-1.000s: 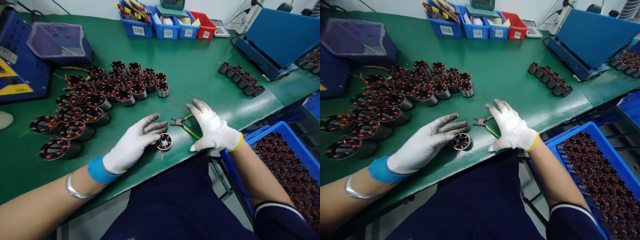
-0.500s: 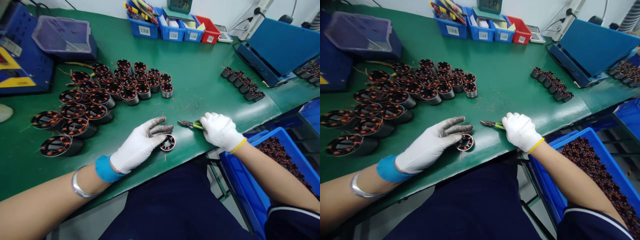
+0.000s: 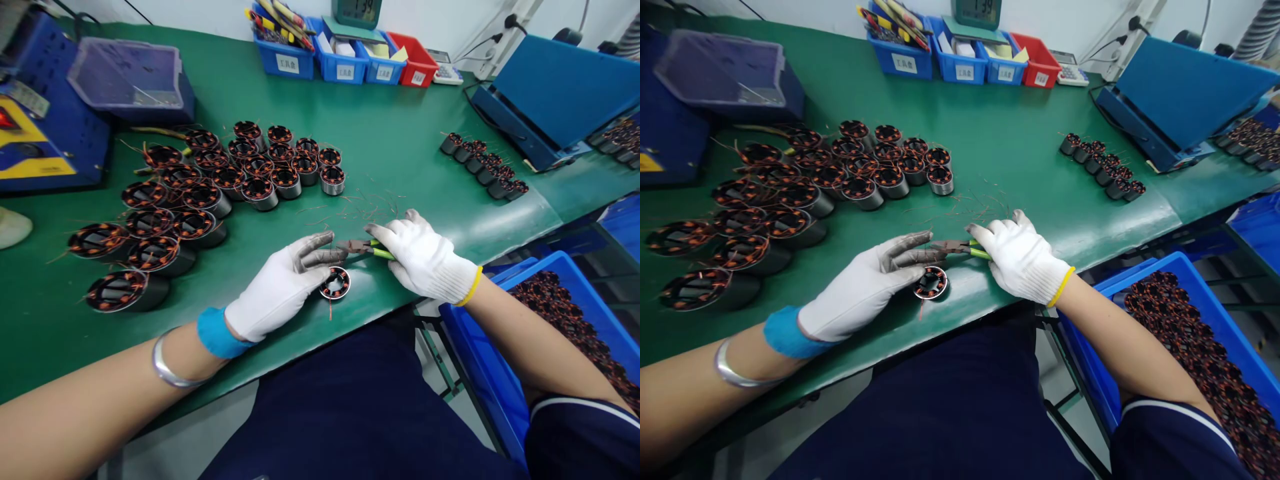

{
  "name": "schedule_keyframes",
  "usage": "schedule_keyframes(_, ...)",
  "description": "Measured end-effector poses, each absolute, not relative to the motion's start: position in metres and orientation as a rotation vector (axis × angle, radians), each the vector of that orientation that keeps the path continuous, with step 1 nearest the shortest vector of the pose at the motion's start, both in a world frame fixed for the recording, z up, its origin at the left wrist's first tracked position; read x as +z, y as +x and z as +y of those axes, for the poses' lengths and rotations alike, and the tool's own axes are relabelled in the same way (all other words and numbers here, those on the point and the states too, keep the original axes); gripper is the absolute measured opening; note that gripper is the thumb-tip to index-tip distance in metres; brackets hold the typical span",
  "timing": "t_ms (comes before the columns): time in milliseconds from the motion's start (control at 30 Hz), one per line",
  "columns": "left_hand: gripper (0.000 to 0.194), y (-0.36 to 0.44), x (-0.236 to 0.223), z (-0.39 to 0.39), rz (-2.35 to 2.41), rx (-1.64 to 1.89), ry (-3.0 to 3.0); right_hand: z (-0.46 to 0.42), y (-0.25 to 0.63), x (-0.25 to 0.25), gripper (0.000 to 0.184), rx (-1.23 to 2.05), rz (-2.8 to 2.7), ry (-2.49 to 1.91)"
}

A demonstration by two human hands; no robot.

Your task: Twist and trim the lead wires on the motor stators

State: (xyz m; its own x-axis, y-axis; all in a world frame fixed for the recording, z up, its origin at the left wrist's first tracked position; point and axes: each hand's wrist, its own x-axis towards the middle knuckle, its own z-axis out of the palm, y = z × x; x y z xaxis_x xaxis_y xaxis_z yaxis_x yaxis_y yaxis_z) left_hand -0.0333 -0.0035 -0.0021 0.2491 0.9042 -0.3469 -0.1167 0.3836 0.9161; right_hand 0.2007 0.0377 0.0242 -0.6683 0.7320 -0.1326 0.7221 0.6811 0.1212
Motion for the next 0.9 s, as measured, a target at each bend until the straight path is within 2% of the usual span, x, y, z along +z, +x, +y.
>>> schedule_keyframes(333, 0.070, -0.034, -0.002, -0.001, 1.066, 0.817, 0.977, 0.031, 0.193, 0.034, 0.057, 0.093, 2.654, 1.213)
schedule_keyframes(667, 0.068, -0.035, -0.004, -0.002, 1.076, 0.820, 0.959, 0.022, 0.191, 0.031, 0.039, 0.071, 2.552, 1.366)
schedule_keyframes(900, 0.075, -0.033, -0.004, -0.003, 1.073, 0.842, 0.942, 0.042, 0.193, 0.041, 0.057, 0.093, 2.652, 1.171)
